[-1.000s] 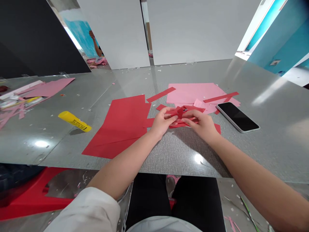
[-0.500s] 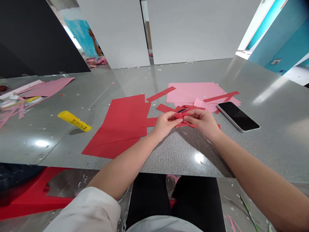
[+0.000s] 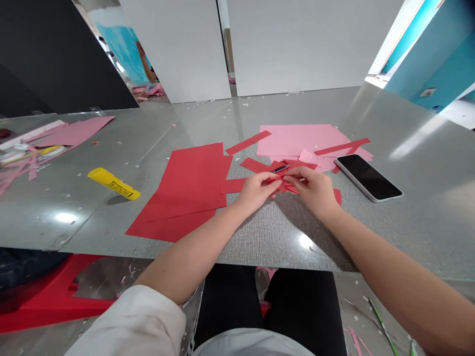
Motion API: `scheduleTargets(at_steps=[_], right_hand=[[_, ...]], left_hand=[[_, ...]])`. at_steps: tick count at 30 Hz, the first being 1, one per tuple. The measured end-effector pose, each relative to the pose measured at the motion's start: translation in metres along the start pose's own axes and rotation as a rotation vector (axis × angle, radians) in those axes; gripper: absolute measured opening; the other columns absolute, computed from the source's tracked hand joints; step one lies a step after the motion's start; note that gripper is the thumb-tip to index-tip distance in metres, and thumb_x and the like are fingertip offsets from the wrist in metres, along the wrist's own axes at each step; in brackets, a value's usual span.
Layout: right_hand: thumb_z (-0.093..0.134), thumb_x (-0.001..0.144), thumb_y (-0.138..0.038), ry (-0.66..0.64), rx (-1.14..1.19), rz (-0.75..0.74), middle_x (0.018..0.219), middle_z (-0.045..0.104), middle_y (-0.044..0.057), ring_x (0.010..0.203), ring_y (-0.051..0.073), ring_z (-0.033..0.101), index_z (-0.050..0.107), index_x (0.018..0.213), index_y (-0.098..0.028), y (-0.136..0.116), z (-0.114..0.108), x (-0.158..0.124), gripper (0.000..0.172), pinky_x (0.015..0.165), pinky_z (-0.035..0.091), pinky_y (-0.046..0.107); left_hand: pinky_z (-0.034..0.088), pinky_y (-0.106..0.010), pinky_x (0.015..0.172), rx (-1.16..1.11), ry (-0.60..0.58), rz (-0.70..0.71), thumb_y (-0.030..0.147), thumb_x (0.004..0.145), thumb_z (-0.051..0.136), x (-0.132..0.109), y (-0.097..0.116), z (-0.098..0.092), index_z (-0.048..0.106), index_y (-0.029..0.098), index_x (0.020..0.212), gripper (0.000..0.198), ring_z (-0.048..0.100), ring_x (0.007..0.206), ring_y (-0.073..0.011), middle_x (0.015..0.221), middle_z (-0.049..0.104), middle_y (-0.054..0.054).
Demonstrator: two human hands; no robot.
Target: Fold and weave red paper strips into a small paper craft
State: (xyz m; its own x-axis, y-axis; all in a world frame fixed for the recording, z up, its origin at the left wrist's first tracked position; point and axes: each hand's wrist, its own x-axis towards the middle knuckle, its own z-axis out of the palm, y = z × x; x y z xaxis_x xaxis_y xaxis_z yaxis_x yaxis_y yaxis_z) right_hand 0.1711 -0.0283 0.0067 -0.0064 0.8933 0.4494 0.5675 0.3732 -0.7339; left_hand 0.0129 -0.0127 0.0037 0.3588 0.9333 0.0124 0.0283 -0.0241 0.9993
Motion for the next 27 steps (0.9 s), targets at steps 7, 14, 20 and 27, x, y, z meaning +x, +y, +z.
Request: scheduleTargets(at_steps=[7, 14, 20, 27], right_hand=[[0.054, 0.08, -0.038, 0.002, 0.265, 0.194, 0.075, 0.068, 0.005, 0.072, 0.018, 0.064, 0.067, 0.09, -0.019, 0.0024, -0.0046, 0.004, 0.026, 0.071, 0.052, 0.036], [0.061, 0.074, -0.045, -0.152, 0.447, 0.319, 0.071, 0.066, 0.005, 0.066, 0.016, 0.062, 0.067, 0.081, -0.018, 0.0026, -0.0064, 0.0056, 0.029, 0.064, 0.052, 0.032], [0.064, 0.071, -0.038, -0.197, 0.306, 0.195, 0.082, 0.069, 0.004, 0.072, 0.016, 0.061, 0.069, 0.086, -0.02, -0.0012, -0.0052, 0.0046, 0.024, 0.068, 0.05, 0.032], [0.06, 0.074, -0.029, -0.154, 0.19, 0.123, 0.08, 0.069, 0.003, 0.069, 0.015, 0.062, 0.067, 0.082, -0.02, 0.0002, -0.0027, 0.0042, 0.014, 0.066, 0.05, 0.031]], left_hand=[[0.053, -0.028, 0.068, -0.1, 0.011, -0.034, 0.017, 0.076, 0.061, -0.0003, 0.0004, 0.0001, 0.059, 0.015, 0.109, 0.033, 0.064, 0.079, -0.0146, 0.095, 0.067, -0.008], [0.051, -0.031, 0.075, -0.067, 0.0, 0.06, 0.012, 0.074, 0.062, -0.0001, -0.0019, -0.0015, 0.048, 0.021, 0.123, 0.052, 0.064, 0.077, -0.0136, 0.093, 0.068, -0.006], [0.046, -0.036, 0.085, 0.015, -0.082, 0.144, 0.015, 0.075, 0.062, -0.0013, -0.0049, -0.0027, 0.044, 0.023, 0.127, 0.056, 0.063, 0.087, -0.0174, 0.089, 0.069, -0.005], [0.046, -0.03, 0.075, 0.062, 0.014, 0.077, 0.026, 0.077, 0.059, 0.0008, -0.0033, -0.0025, 0.062, 0.016, 0.103, 0.028, 0.061, 0.084, -0.0157, 0.097, 0.066, -0.008]])
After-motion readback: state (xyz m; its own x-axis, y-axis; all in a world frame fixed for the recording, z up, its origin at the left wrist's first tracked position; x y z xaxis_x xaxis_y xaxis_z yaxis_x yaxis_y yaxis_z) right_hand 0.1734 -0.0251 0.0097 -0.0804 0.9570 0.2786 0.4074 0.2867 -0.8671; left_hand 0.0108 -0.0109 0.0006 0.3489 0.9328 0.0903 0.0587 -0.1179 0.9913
